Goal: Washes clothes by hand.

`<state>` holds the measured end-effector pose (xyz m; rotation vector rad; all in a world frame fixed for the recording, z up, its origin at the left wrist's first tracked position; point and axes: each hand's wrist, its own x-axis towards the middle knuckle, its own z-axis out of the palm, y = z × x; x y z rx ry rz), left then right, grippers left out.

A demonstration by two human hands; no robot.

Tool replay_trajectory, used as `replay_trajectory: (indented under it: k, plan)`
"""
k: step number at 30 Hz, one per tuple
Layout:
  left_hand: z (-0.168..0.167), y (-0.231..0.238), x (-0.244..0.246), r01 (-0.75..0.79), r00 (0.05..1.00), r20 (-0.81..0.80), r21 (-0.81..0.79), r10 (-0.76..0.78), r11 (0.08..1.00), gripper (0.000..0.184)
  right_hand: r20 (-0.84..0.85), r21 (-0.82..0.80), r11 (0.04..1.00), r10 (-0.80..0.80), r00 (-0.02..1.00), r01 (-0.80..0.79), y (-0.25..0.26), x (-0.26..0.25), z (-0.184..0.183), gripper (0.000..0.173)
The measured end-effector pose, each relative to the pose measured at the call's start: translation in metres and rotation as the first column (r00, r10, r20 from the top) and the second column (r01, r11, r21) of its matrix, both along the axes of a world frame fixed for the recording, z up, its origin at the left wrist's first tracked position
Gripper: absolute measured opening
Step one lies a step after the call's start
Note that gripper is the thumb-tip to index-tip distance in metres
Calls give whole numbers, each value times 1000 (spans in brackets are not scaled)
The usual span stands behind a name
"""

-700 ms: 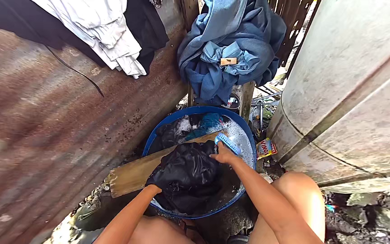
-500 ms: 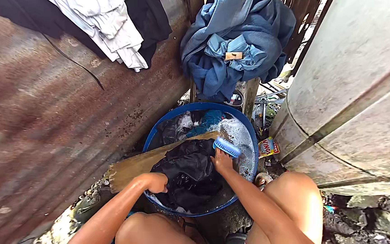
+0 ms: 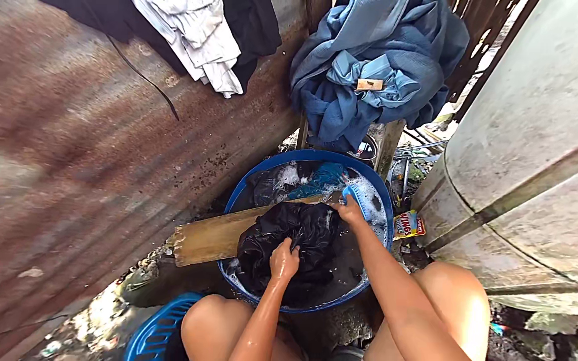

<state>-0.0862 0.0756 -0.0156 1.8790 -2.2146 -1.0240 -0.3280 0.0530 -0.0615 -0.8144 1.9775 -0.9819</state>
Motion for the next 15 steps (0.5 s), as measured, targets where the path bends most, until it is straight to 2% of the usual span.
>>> replay_trajectory:
  k: [1,2,4,5,7,9,11,12,13,14,15]
  plan:
    - [-5,1,11,-148,960,-239,20,148,989,36,12,-12,999,51,999,-51,-2,3,-4,64]
    - [-7,2,19,-289,832,-464,104,303,952,36,14,-22,994,108,994,-108,-5,6,-9,65]
    - [2,2,25,-434,508,-699,296,502,851,38,-9,-37,978,207,978,-208,-7,11,-10,57]
    - [12,0,25,-465,399,-756,321,519,825,36,-22,-61,973,223,974,-224,-7,12,-4,50]
    - [31,-6,21,-511,304,-866,203,396,835,24,-23,-186,968,166,986,-167,-4,12,17,38]
    - [42,-15,19,-575,332,-932,-81,142,814,10,-37,-382,922,57,998,-67,2,17,38,28]
    - [44,-27,20,-603,493,-864,-423,-100,676,13,-128,-564,826,-98,987,9,6,27,51,18]
    - [39,-33,21,-585,605,-781,-567,-153,580,19,-197,-621,783,-189,962,26,6,33,53,17]
    - [27,-38,24,-538,718,-682,-670,-139,512,25,-268,-631,775,-259,928,34,6,37,50,18]
    - [12,-41,26,-470,809,-583,-719,-76,512,30,-348,-585,811,-288,892,33,7,39,43,20]
    - [-4,-42,28,-381,880,-474,-699,6,605,35,-431,-484,875,-258,865,19,9,38,34,23]
